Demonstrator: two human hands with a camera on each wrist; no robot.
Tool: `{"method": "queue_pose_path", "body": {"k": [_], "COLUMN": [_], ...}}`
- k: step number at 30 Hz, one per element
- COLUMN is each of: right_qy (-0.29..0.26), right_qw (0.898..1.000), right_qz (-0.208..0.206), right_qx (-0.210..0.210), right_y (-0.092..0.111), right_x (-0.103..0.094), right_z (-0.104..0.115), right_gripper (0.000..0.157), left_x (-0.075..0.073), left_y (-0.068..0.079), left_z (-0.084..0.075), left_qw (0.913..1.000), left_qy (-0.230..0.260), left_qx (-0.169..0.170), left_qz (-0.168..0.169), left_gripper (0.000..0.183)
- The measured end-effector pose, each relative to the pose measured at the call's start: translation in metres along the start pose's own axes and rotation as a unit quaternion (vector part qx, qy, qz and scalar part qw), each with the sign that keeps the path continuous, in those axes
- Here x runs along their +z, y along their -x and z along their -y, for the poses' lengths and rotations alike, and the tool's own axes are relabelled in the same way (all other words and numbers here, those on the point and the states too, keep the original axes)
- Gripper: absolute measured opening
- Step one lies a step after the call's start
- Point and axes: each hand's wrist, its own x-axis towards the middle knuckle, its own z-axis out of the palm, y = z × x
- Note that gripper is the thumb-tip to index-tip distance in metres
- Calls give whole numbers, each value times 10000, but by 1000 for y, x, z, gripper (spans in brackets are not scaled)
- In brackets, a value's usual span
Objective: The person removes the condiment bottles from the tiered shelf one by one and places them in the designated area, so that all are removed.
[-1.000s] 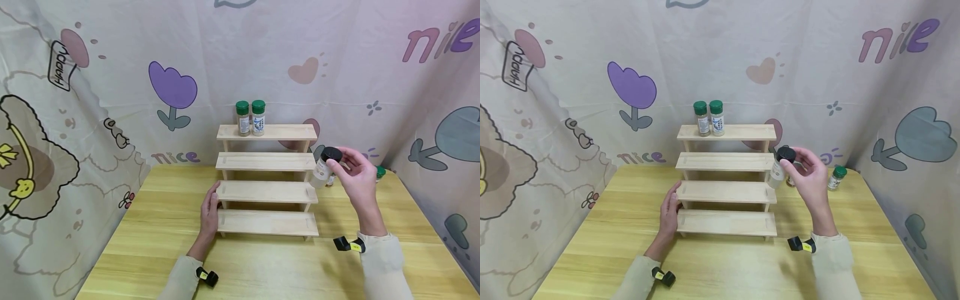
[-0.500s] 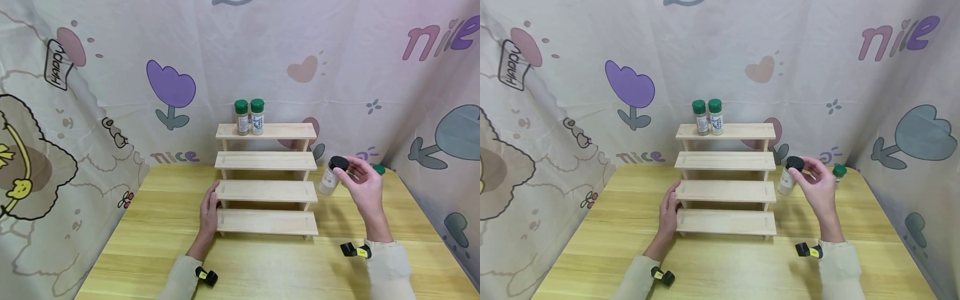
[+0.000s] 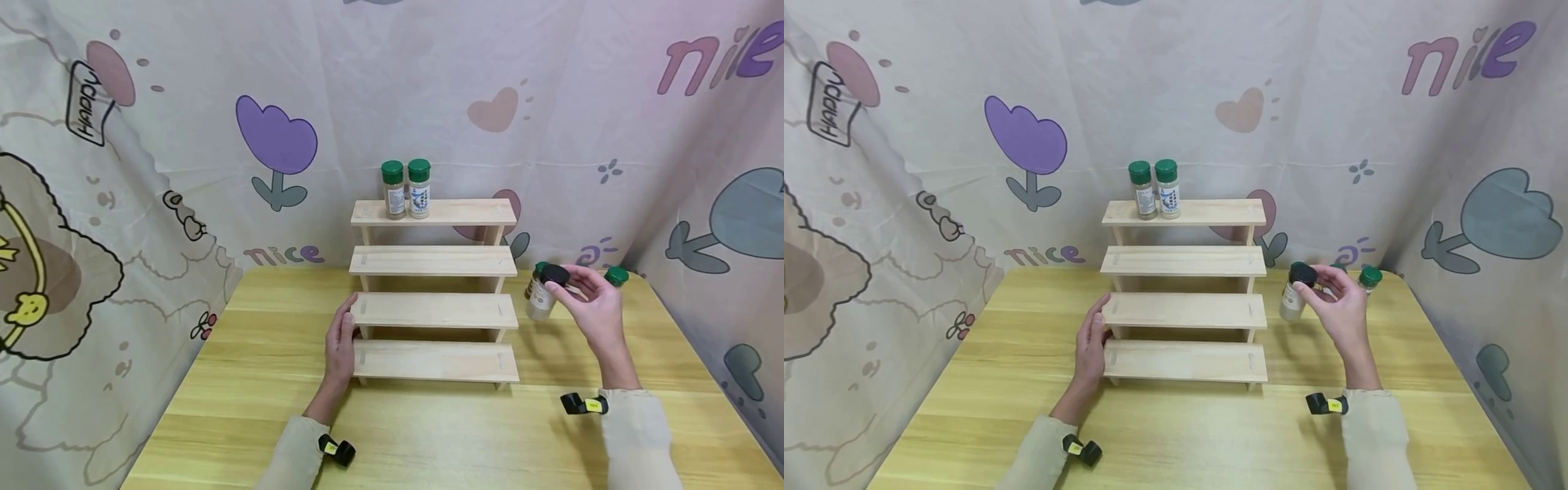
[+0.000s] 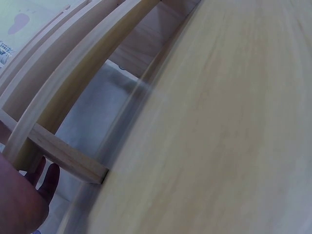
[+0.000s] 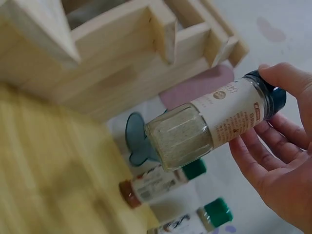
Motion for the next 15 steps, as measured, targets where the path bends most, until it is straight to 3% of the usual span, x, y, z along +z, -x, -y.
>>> {"method": "queue_pose_path", "body": {"k": [15], "right_qy": [632], "right_qw": [9970], "right_qz": [156], "right_qx": [429], "right_y": [-2], "right_x": [-9], "right_z": [-30], "right_gripper": [47], "left_x": [2], "left_y": [-1], "left_z": [1], "left_qw": [9999], "left_qy": [94], "left_qx": [47], "left_qz": [-104], "left_gripper": [40]}}
